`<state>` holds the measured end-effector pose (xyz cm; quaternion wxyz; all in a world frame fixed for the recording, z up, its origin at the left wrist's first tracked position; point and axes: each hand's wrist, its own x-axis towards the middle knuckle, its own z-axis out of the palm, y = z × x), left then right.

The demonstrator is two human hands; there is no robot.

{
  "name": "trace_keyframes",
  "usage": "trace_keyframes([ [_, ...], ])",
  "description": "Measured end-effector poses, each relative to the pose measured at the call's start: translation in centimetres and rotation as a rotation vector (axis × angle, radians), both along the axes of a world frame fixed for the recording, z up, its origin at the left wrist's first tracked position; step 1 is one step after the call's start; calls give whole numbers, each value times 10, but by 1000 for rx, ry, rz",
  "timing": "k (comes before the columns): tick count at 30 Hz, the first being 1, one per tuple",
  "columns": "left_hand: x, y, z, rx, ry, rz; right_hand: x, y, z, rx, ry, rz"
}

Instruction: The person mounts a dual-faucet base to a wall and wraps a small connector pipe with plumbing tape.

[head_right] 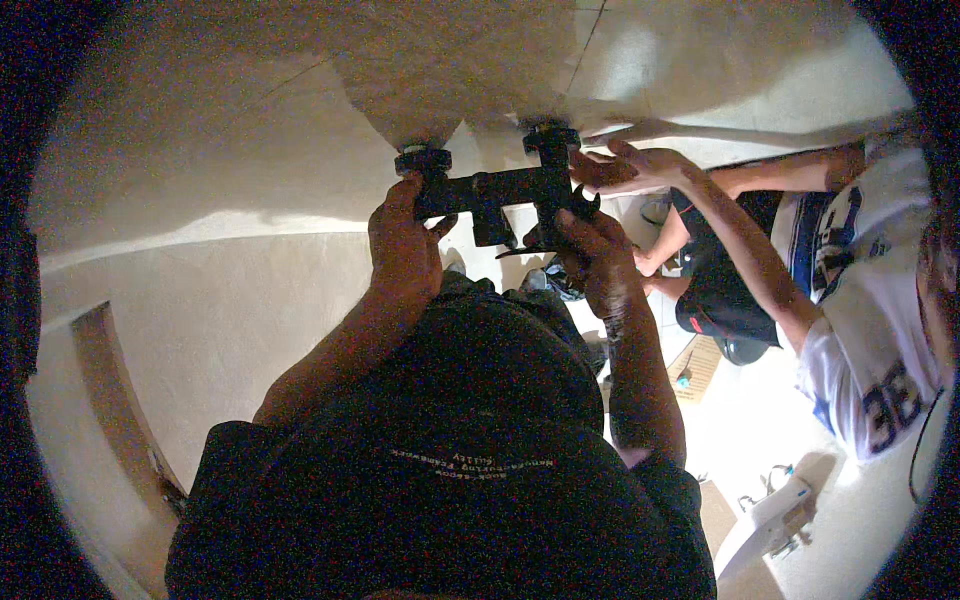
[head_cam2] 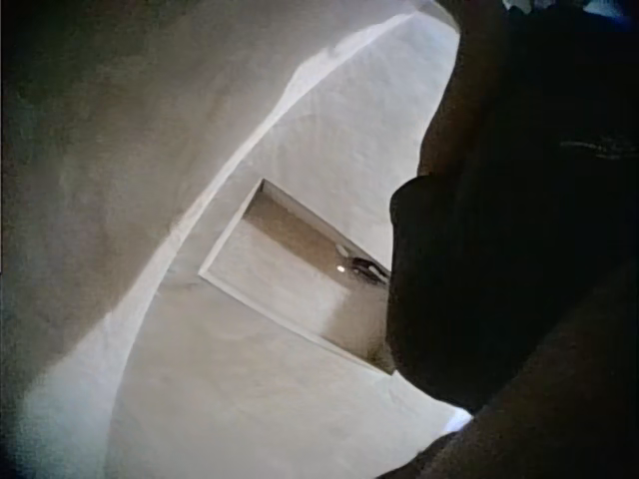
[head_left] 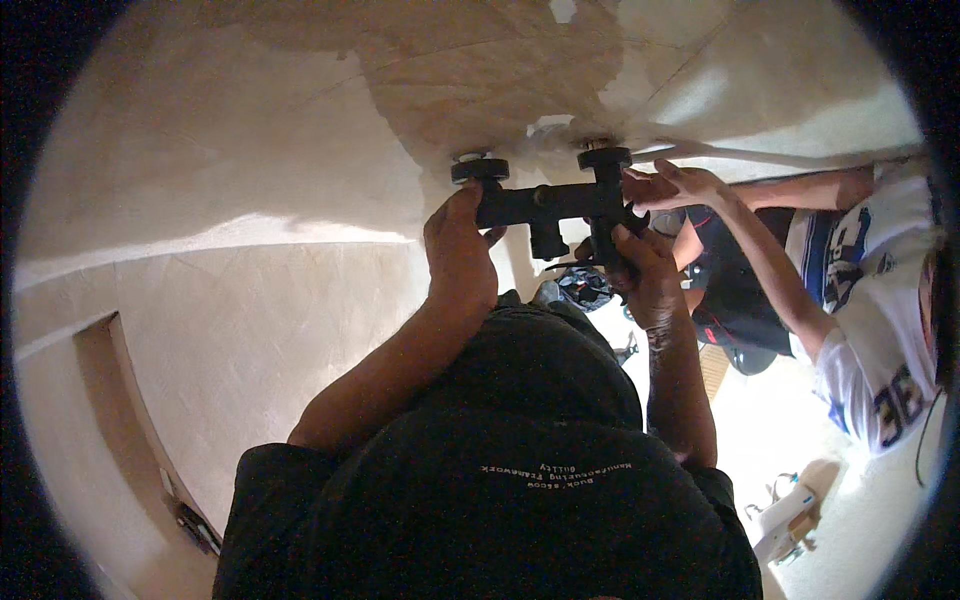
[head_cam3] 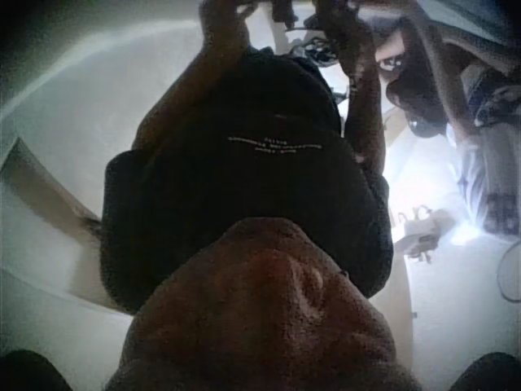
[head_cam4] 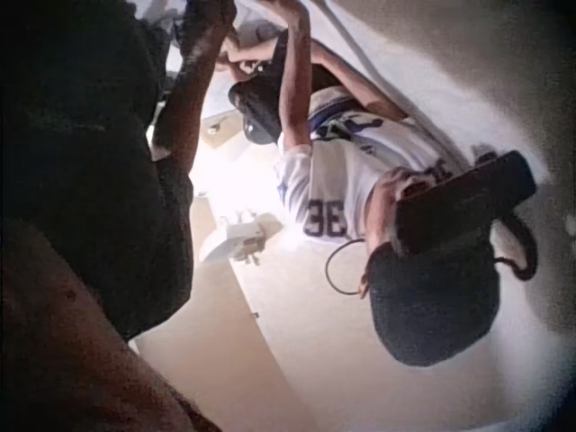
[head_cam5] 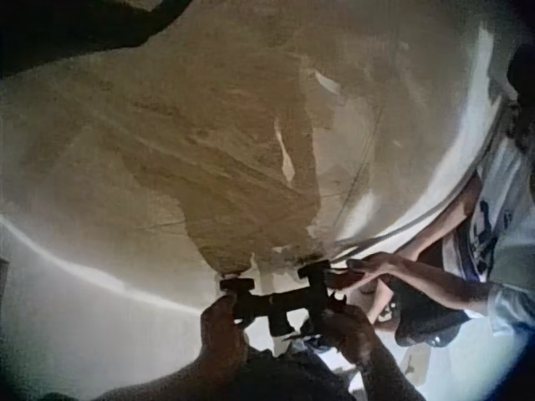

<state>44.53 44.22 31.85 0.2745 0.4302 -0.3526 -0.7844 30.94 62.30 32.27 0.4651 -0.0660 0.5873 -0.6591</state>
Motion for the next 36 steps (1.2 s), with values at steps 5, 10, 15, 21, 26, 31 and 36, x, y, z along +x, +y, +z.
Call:
trace_keyframes([
  [5,-9,10,5,231,160,150,-12,-4,10,1,27,176],
  [10,-19,20,-1,212,117,270,-24,-6,-2,28,41,240],
  [15,-26,22,6,9,-14,352,-27,-11,6,35,64,307],
  [21,-30,20,0,-64,7,362,-30,-9,-4,6,99,290],
  [26,-31,19,-2,36,104,429,-32,-9,2,-59,133,351],
  [31,-13,18,14,-167,-36,115,-38,-11,0,3,56,380],
  [36,-11,11,10,189,112,204,-37,-13,-2,38,48,381],
])
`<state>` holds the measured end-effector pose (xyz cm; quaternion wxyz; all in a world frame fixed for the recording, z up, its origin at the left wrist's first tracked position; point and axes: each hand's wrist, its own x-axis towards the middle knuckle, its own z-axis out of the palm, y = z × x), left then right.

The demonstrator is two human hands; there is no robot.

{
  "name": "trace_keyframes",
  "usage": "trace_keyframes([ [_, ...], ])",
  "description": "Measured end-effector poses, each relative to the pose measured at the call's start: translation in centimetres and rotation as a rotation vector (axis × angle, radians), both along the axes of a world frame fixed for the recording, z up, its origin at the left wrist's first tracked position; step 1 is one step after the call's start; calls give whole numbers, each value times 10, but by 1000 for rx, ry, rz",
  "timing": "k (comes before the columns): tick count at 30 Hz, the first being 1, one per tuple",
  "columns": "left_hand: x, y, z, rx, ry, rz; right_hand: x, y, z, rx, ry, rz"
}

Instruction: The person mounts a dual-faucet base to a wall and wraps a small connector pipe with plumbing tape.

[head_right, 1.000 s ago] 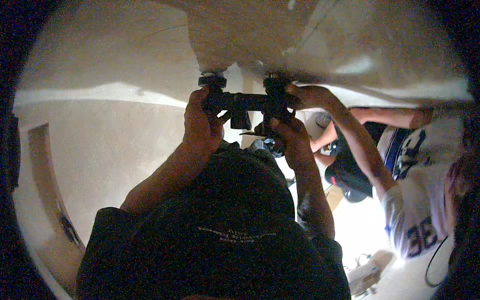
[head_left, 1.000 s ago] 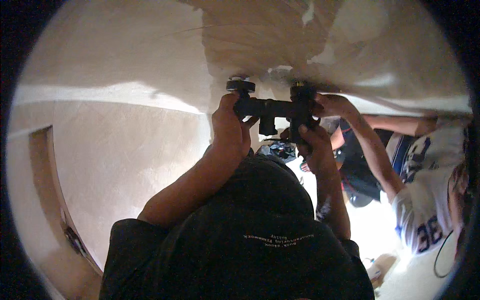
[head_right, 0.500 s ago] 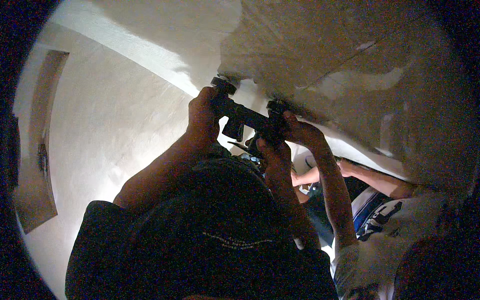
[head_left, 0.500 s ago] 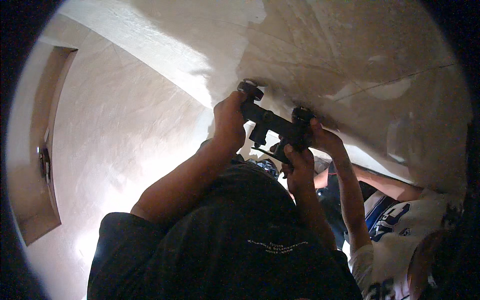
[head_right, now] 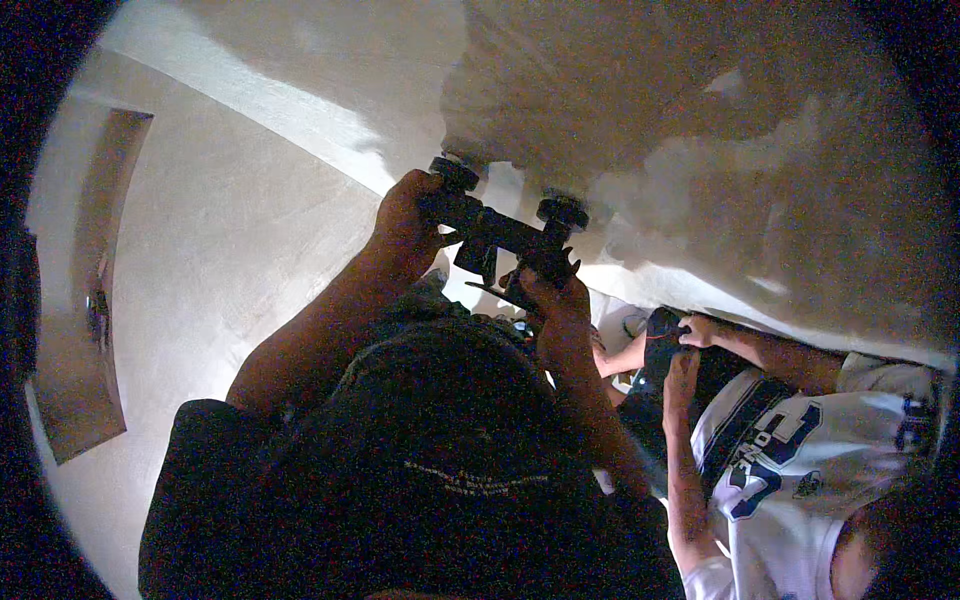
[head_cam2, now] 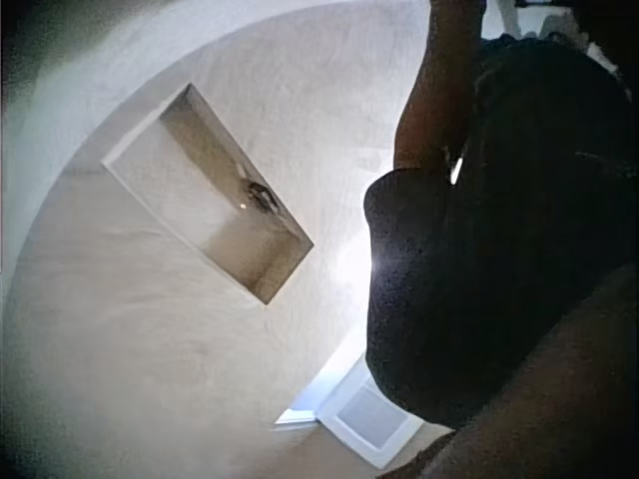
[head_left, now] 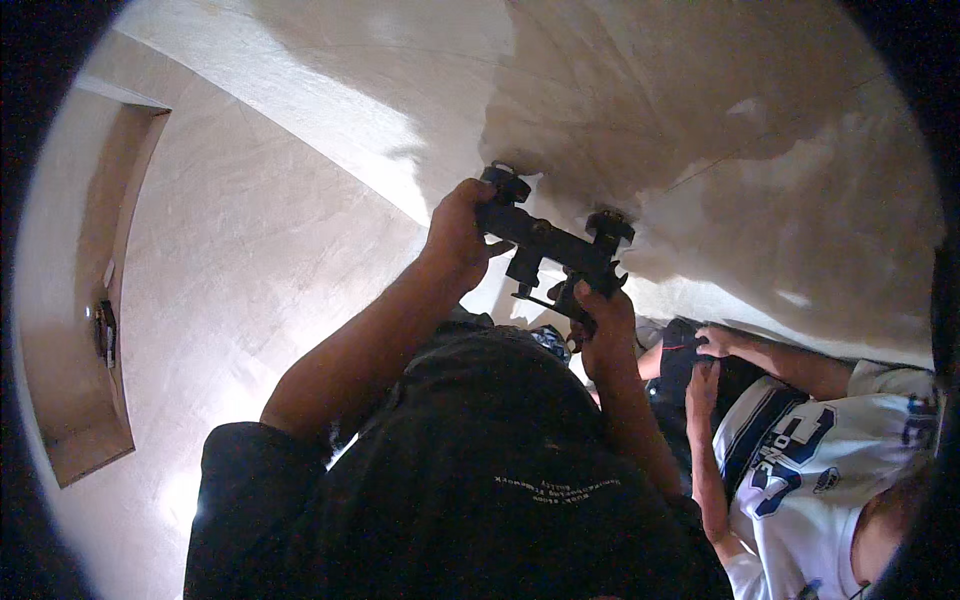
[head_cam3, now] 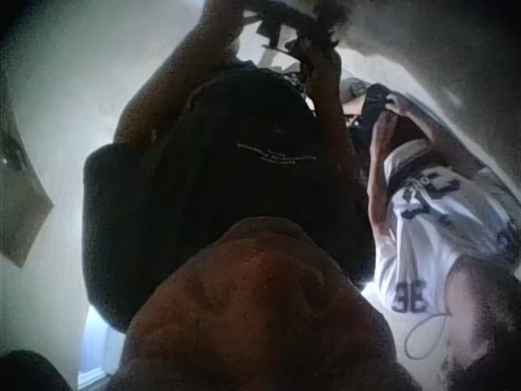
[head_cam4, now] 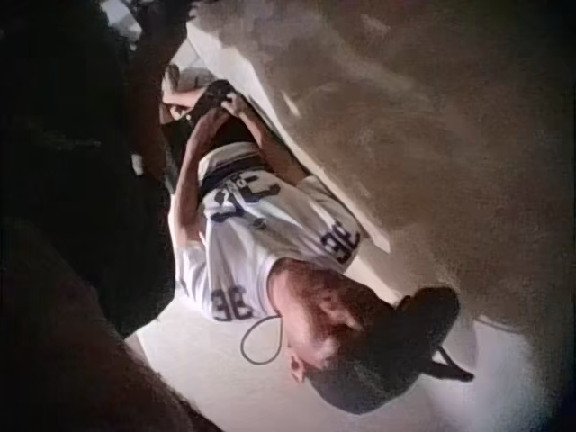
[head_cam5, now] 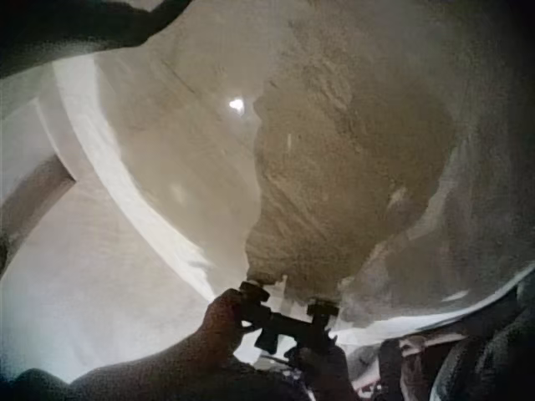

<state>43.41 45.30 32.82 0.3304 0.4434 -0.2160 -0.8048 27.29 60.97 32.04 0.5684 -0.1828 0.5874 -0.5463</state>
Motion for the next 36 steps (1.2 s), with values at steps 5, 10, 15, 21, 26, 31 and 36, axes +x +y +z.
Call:
trace_keyframes([
  [5,2,-4,6,37,-102,-8,-8,0,-5,-16,-54,-19],
  [10,19,-3,2,-442,-635,-259,2,-4,10,-24,-105,-58],
  [15,14,-8,-8,-686,-730,-244,4,-3,1,-24,-63,-119],
  [21,17,-7,-27,-443,-375,-186,4,-3,-1,-28,-43,-107],
  [26,17,-9,-9,-38,-20,-178,3,-1,-7,-57,-148,-160],
  [31,14,-6,-2,-6,37,-124,4,-1,-2,-14,-70,-114],
  [36,17,-8,-13,64,210,-160,9,-2,-1,-47,-81,-147],
])
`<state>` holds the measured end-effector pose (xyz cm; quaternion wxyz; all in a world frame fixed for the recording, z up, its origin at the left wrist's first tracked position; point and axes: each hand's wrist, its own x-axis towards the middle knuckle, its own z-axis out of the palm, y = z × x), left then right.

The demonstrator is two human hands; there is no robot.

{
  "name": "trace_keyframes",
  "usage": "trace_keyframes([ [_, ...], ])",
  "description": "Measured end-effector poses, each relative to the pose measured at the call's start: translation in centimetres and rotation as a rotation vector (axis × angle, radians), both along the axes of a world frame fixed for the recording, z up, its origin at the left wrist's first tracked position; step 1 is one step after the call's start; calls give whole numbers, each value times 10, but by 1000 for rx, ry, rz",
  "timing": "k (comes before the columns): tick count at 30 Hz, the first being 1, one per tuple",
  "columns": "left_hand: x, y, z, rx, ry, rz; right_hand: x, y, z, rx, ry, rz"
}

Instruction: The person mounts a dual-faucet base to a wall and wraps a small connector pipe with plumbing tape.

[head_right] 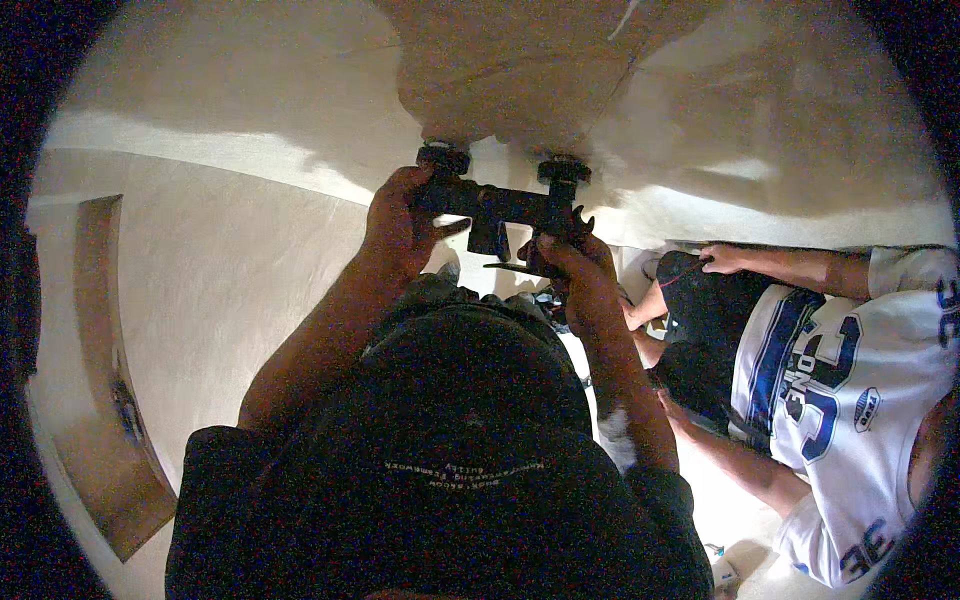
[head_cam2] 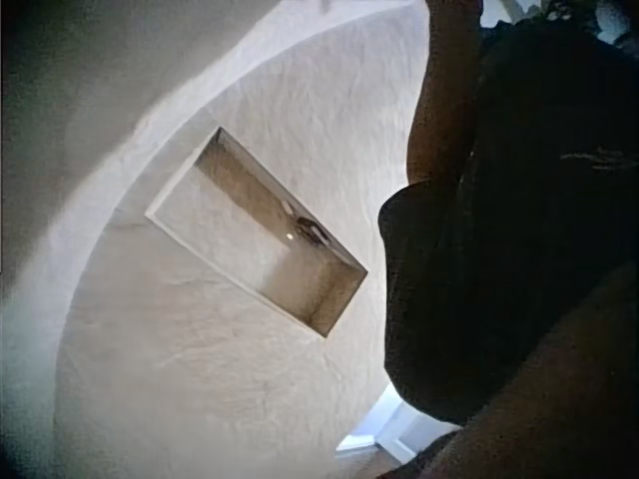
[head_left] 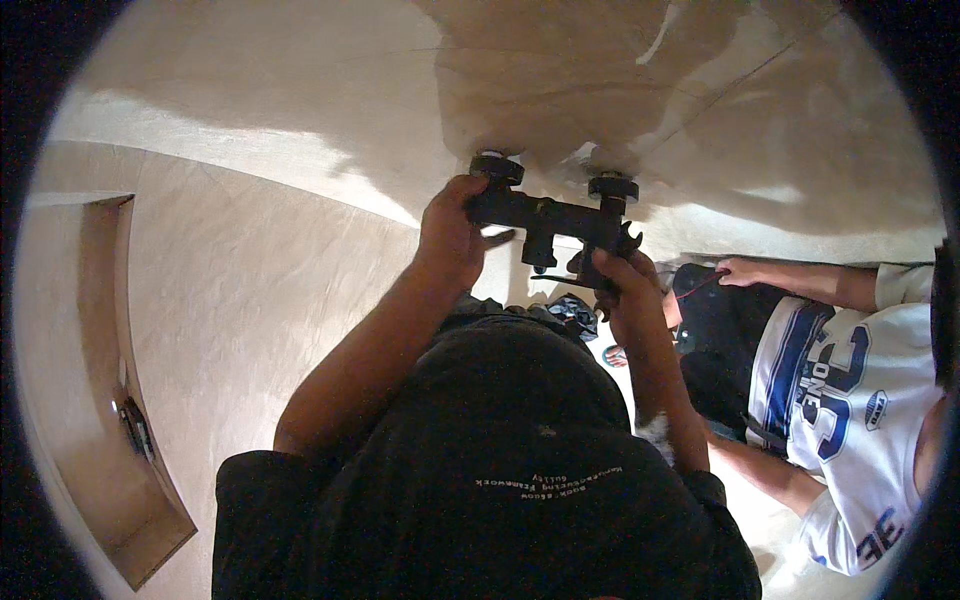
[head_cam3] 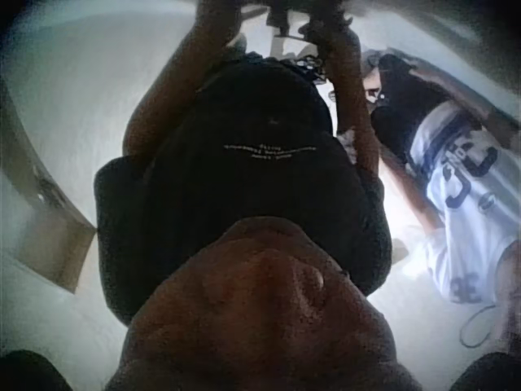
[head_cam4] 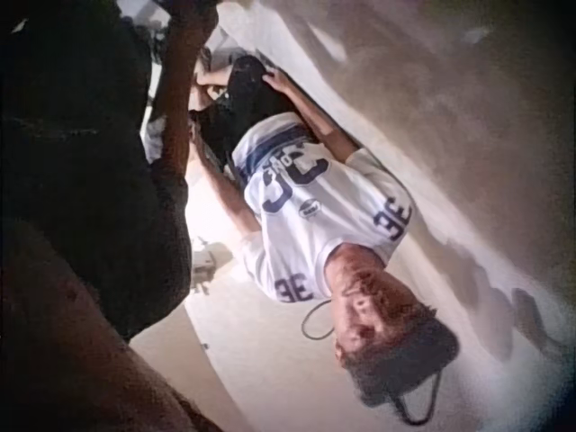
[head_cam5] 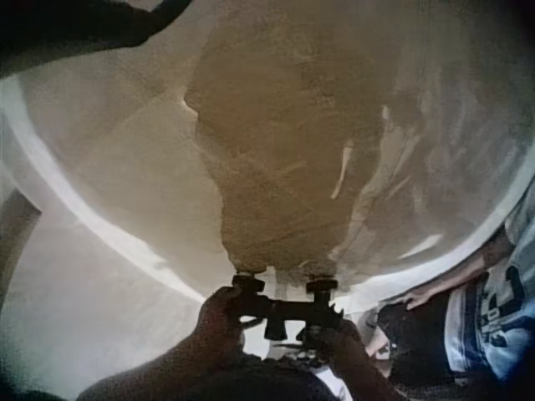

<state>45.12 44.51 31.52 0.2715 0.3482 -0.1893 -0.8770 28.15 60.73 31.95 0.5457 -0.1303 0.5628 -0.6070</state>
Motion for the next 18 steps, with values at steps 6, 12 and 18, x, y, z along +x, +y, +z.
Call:
trace_keyframes([
  [6,-6,4,-3,-873,-784,33,-1,2,0,53,43,-13],
  [12,-7,4,-2,-150,-164,159,3,0,1,3,-50,-57],
  [18,-9,3,0,-649,-742,7,0,1,-3,-3,0,-43],
])
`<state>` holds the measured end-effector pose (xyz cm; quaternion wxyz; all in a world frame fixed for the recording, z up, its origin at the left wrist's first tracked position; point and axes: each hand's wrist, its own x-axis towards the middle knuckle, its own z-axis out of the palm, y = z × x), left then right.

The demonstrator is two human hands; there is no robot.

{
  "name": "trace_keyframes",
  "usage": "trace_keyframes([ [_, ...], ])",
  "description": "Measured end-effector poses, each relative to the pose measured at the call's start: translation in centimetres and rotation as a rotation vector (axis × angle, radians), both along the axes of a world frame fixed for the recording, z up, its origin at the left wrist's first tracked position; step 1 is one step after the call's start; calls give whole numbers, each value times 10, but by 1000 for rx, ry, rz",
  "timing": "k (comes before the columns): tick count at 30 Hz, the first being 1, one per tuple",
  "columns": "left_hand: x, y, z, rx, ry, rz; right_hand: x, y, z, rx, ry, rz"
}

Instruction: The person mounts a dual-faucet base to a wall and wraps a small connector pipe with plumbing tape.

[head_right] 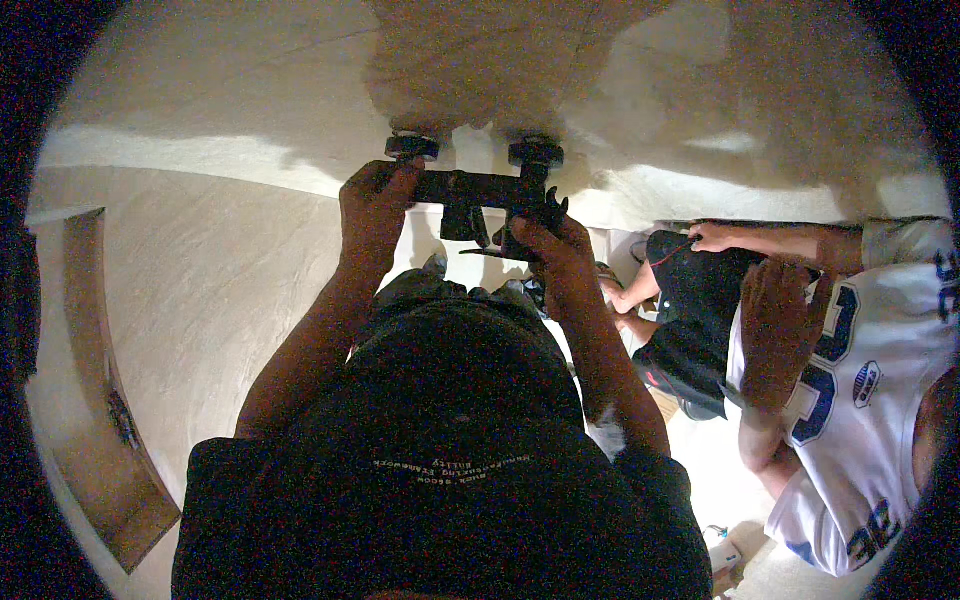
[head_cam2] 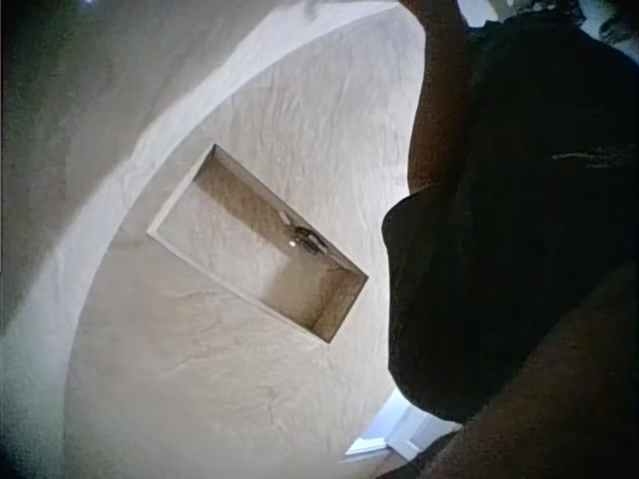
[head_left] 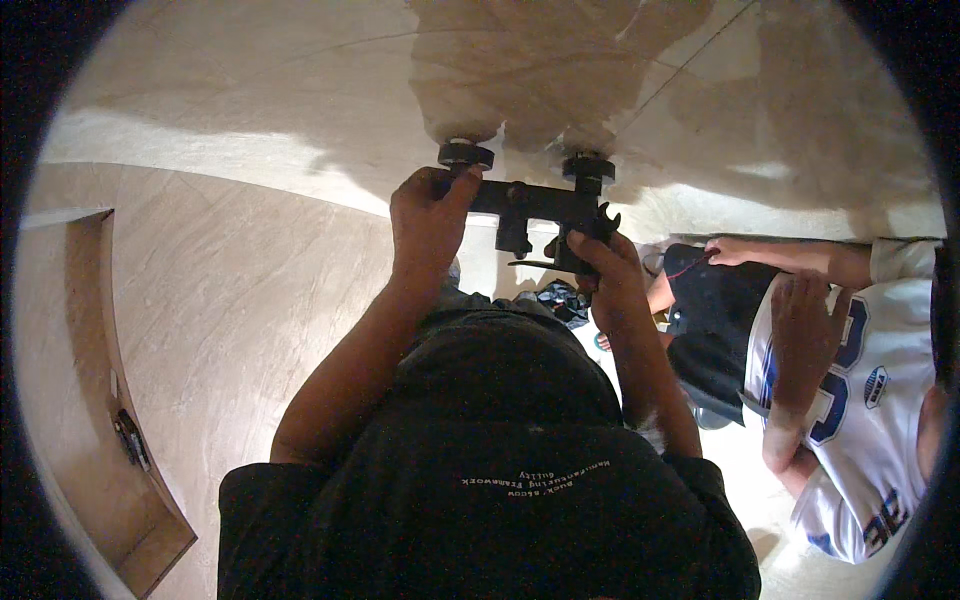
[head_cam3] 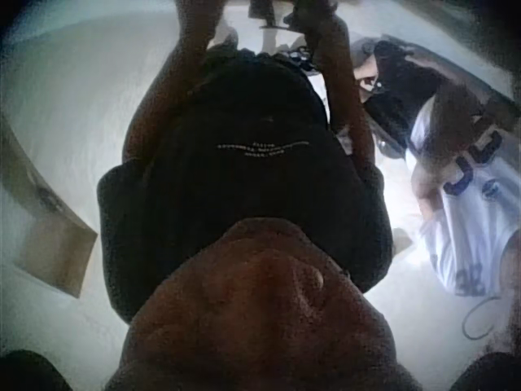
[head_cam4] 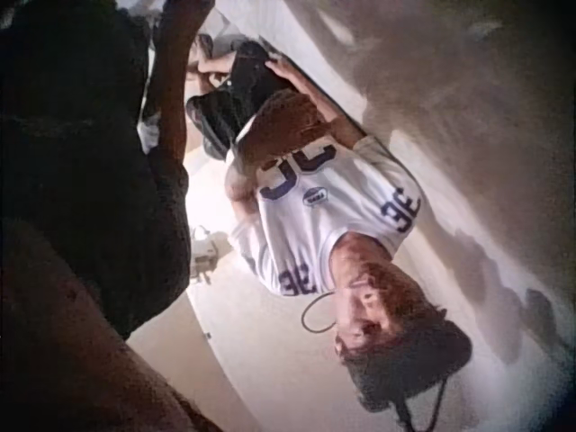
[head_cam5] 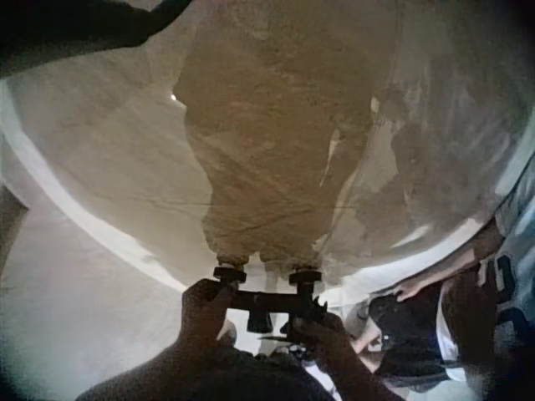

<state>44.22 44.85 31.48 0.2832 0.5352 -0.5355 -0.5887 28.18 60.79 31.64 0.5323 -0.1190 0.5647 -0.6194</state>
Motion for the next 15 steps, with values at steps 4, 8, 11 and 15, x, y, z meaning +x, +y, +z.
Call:
trace_keyframes([
  [4,5,4,-1,-62,113,-18,2,1,3,101,17,-16],
  [8,2,5,11,450,577,138,-4,4,-8,71,23,32],
  [11,1,1,-5,-114,-99,-138,-3,2,-10,85,26,19],
  [15,5,-2,-6,-87,-226,-181,-4,3,-3,103,18,51],
])
